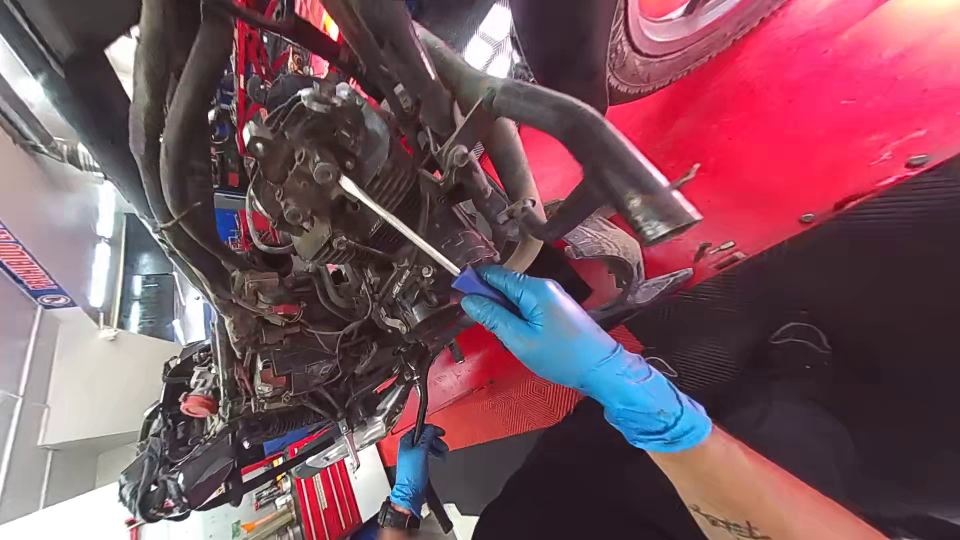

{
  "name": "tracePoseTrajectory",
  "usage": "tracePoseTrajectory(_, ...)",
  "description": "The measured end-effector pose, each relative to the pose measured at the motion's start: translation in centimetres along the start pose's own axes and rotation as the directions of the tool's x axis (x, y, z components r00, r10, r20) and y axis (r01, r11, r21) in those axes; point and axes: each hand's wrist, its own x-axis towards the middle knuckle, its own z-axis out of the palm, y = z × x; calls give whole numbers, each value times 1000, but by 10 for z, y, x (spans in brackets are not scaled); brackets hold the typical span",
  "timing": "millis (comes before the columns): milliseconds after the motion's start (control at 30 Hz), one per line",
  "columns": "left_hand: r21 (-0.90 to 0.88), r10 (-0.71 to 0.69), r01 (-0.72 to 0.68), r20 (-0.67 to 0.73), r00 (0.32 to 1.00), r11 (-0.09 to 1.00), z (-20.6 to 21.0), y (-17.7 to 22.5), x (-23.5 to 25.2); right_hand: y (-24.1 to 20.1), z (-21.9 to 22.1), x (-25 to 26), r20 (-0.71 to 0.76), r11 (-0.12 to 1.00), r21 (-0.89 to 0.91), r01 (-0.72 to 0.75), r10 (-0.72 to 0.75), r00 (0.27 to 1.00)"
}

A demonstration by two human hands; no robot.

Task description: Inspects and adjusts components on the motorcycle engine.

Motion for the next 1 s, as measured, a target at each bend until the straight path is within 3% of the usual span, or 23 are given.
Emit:
tracePoseTrajectory(433,-220,91,-73,74,993,973,-2,-8,2,-10,16,-5,39,978,198,-71,65,997)
tracePoseTrajectory(1000,-323,131,-85,124,984,943,-4,-12,4,-13,18,-6,-6,974,207,-92,96,995)
